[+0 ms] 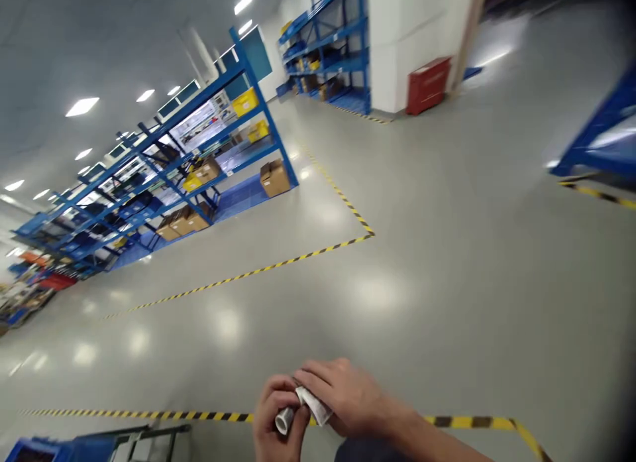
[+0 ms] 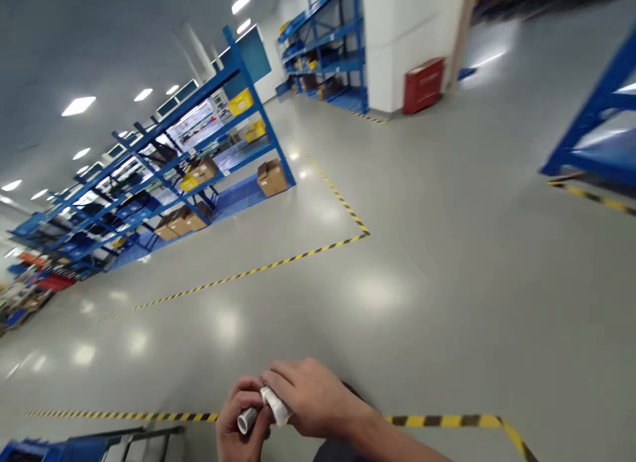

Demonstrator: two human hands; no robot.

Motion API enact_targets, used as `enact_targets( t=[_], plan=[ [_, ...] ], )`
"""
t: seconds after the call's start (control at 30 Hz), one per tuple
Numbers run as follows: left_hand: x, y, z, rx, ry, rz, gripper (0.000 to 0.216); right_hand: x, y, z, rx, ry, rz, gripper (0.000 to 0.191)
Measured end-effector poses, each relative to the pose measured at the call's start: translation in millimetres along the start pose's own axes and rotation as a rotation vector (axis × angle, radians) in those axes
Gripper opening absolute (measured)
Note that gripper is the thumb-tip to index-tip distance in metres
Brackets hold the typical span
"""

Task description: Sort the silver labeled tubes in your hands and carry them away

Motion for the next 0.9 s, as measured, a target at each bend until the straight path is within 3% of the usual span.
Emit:
enact_targets(
  t=[0.3,0.47,0.7,0.9],
  plan=[
    [131,-127,-156,0.057,-0.062,0.184,0.006,-82,-244,57,0.396,0.163,0.05,0.026],
    [209,-208,-229,-0.078,-0.106,0.208,0.015,-120,-378,75,0.552,0.219,0.129,0.03],
    [338,-320,-300,-0.346,-0.148,0.201,0.022,-156,-551,63,0.64,0.301,0.182,0.033],
    [416,-412,-379,-0.441,-0.11,0.249,0.02,-198,-680,83,0.664,0.359,0.19,0.034]
  ],
)
Point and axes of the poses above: each hand's wrist, its own y-axis away from the middle knuckle, its own x-axis out of the back of the hand, z = x × y, the point moved 5 cm from there along -y, towards the middle knuckle, and after that the axes turned 7 degrees about -y, right-handed, at the moved point
